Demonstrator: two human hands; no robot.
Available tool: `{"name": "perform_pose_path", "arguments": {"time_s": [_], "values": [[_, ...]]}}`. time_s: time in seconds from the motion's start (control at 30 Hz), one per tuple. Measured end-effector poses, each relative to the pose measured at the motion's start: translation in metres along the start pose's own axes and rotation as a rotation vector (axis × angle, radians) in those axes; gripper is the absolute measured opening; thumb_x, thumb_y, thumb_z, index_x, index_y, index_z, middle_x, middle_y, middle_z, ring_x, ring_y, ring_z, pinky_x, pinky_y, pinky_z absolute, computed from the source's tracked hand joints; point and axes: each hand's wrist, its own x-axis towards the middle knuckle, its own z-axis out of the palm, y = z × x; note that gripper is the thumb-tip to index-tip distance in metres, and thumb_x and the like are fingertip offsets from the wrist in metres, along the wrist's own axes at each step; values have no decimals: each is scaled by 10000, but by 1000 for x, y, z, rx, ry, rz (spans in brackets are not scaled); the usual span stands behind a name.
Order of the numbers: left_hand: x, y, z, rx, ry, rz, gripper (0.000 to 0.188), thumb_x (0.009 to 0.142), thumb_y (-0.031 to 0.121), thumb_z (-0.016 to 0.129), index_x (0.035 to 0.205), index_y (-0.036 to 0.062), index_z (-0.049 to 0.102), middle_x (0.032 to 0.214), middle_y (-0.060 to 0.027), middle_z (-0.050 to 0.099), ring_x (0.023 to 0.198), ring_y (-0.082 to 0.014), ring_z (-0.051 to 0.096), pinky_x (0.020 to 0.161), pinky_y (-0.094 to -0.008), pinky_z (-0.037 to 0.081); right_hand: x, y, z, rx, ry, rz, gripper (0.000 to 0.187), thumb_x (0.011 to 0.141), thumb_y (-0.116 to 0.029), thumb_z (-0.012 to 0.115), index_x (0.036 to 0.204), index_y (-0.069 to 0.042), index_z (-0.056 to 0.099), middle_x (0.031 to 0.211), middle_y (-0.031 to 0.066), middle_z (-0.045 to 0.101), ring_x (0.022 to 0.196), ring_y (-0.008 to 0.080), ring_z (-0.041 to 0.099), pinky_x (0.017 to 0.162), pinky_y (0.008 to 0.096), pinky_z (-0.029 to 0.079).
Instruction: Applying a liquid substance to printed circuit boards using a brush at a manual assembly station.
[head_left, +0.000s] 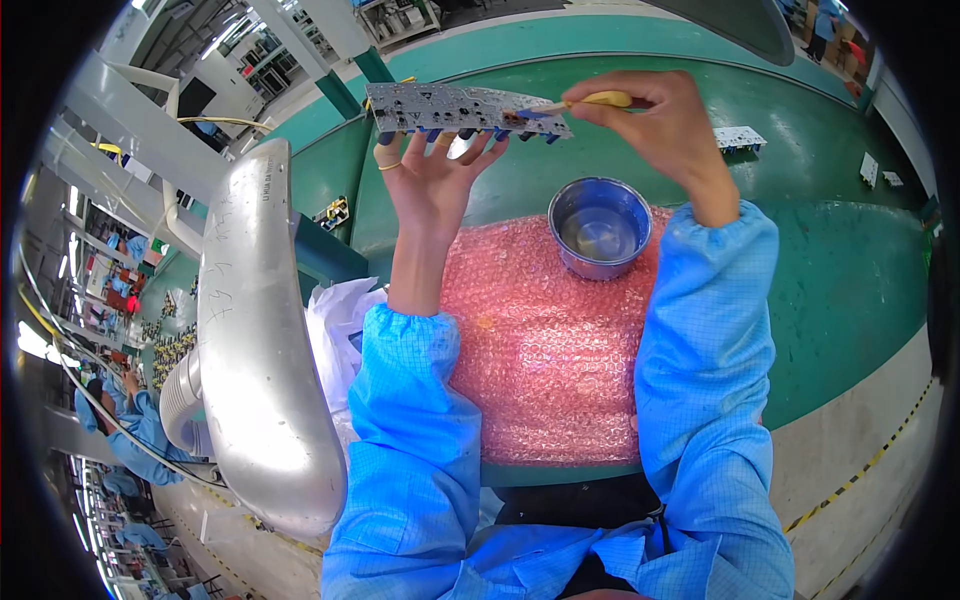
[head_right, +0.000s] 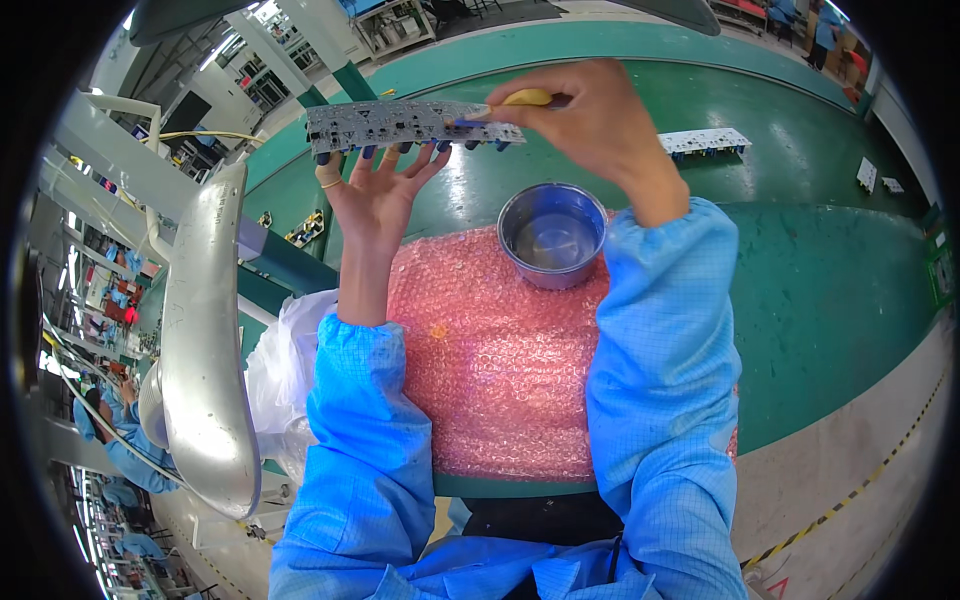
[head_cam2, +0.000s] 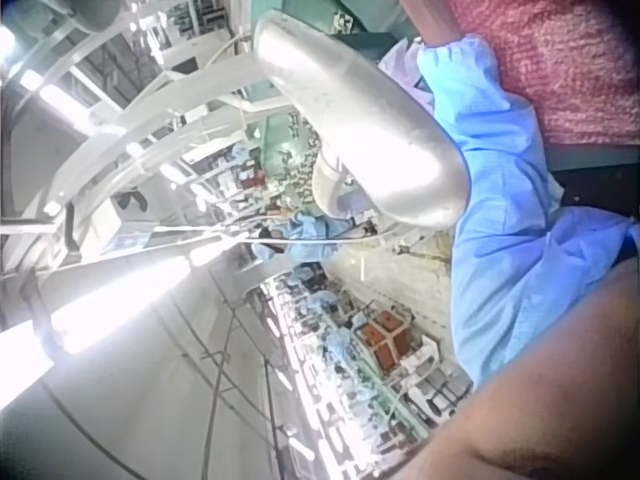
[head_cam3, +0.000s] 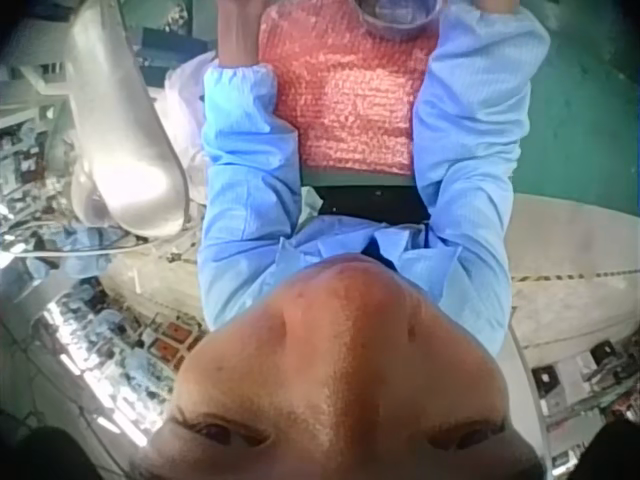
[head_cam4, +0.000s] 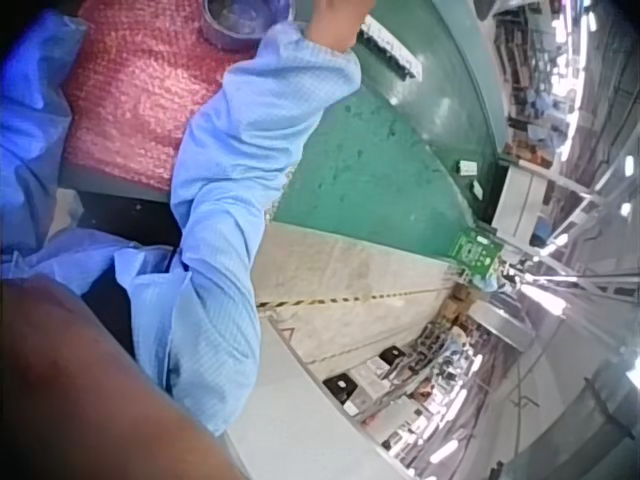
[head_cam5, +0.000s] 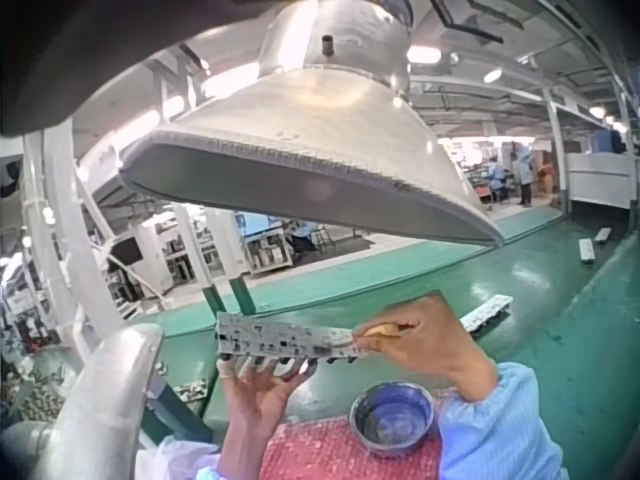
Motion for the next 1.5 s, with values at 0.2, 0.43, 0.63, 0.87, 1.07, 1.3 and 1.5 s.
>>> {"name": "perform_pose_path", "arguments": {"time_s": [0.2, 0.43, 0.63, 0.87, 1.07, 1.3, 1.5], "values": [[-3, -8, 1, -13, -31, -31, 726, 825, 495, 626, 1321, 12, 407, 1388, -230, 342, 1252, -532, 362, 1035, -711, 351, 2, -5, 15, 62, 140, -36, 148, 820, -119, 755, 955, -59, 759, 871, 34, 733, 788, 81, 650, 699, 217, 512], [-2, -10, 3, 13, 49, -16, 654, 845, 503, 609, 1245, 10, 456, 1321, -212, 382, 1220, -509, 403, 1024, -694, 383, -1, -15, -5, 22, -48, -6, 157, 817, -111, 755, 964, -57, 756, 881, 30, 735, 814, 84, 659, 724, 210, 516], [-7, -25, 11, 33, -38, -89, 535, 865, 471, 604, 1130, 18, 496, 1299, -203, 393, 1188, -495, 442, 1018, -683, 399, 1, -14, 13, 60, 136, -77, 155, 815, -103, 757, 961, -53, 755, 891, 46, 737, 805, 90, 661, 721, 236, 532], [-5, -18, 3, -13, 57, -39, 552, 871, 452, 602, 1179, 11, 480, 1283, -197, 408, 1180, -486, 455, 1018, -670, 409, -1, -22, -3, 114, 19, -51, 158, 821, -111, 758, 972, -67, 756, 905, 30, 737, 804, 78, 651, 725, 219, 523], [-9, -32, 12, 65, -11, -89, 545, 871, 467, 603, 1172, 28, 485, 1283, -178, 415, 1180, -474, 459, 1026, -656, 410, 1, -19, 15, 69, 162, -105, 142, 823, -97, 754, 961, -65, 757, 903, 29, 734, 814, 82, 653, 730, 221, 526], [-6, -23, 5, 74, 8, -43, 516, 882, 447, 587, 1175, 34, 490, 1283, -158, 420, 1189, -458, 457, 1026, -627, 423, -1, -30, 4, 163, 108, -101, 150, 821, -98, 757, 962, -48, 752, 901, 33, 735, 821, 79, 655, 737, 214, 524], [-9, -34, 10, 72, -21, -93, 523, 885, 437, 582, 1205, 34, 486, 1290, -147, 414, 1179, -435, 466, 1019, -602, 439, 1, -29, 22, 108, 172, -177, 151, 810, -104, 757, 951, -52, 754, 864, 37, 734, 781, 82, 658, 697, 227, 526]]}}
